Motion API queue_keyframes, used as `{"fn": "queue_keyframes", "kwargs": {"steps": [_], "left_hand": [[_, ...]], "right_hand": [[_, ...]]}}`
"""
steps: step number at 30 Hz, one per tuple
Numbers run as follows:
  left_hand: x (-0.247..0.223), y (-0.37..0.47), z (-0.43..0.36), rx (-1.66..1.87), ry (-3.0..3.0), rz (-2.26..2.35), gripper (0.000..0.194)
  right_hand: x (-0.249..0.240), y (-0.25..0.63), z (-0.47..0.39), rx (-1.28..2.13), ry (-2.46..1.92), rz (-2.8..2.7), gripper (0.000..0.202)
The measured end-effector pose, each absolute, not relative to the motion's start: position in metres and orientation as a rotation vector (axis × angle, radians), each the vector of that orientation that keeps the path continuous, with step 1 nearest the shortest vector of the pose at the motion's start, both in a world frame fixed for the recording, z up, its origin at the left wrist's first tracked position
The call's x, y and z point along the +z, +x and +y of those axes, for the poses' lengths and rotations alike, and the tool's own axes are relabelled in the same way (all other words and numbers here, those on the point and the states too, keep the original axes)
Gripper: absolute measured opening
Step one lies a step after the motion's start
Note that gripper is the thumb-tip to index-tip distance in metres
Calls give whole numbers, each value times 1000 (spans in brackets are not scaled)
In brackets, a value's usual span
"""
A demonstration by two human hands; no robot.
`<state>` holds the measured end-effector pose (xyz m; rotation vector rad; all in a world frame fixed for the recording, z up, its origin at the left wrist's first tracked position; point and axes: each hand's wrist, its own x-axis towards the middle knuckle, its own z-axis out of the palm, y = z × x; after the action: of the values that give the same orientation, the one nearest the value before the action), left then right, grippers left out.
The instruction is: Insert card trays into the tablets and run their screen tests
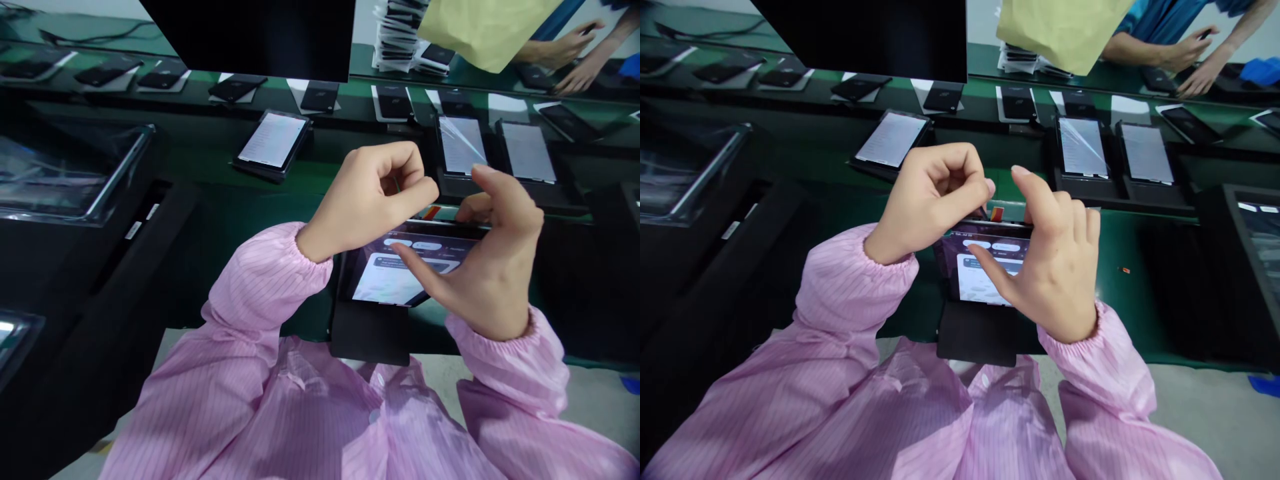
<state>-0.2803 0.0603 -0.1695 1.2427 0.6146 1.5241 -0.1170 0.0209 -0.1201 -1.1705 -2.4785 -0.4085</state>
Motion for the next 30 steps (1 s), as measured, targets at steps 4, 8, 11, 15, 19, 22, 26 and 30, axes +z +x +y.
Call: {"fn": "queue_keyframes", "kwargs": {"steps": [4,8,11,15,19,22,26,30], "left_hand": [[-168,-281,54,1538,1293,639,29],[-168,-282,48,1558,1314,664,28],[-168,-283,45,1559,1321,680,28],[-165,-283,42,1546,1301,677,29],[-162,-284,37,1531,1201,628,31],[-161,-283,32,1526,1170,612,32],[-161,-281,27,1579,1276,659,34],[-161,-282,28,1605,1341,699,33]], "right_hand": [[-118,-119,17,-430,-1166,-2485,76],[-112,-115,13,-375,-1146,-2506,77],[-98,-113,9,-352,-1160,-2570,65],[-75,-117,10,-314,-1215,-2673,27],[-65,-122,19,-268,-1093,-2853,14],[-62,-123,24,-234,-1020,-2945,19],[-59,-118,26,-110,-966,-3031,19],[-58,-116,32,-30,-894,-3044,20]]}}
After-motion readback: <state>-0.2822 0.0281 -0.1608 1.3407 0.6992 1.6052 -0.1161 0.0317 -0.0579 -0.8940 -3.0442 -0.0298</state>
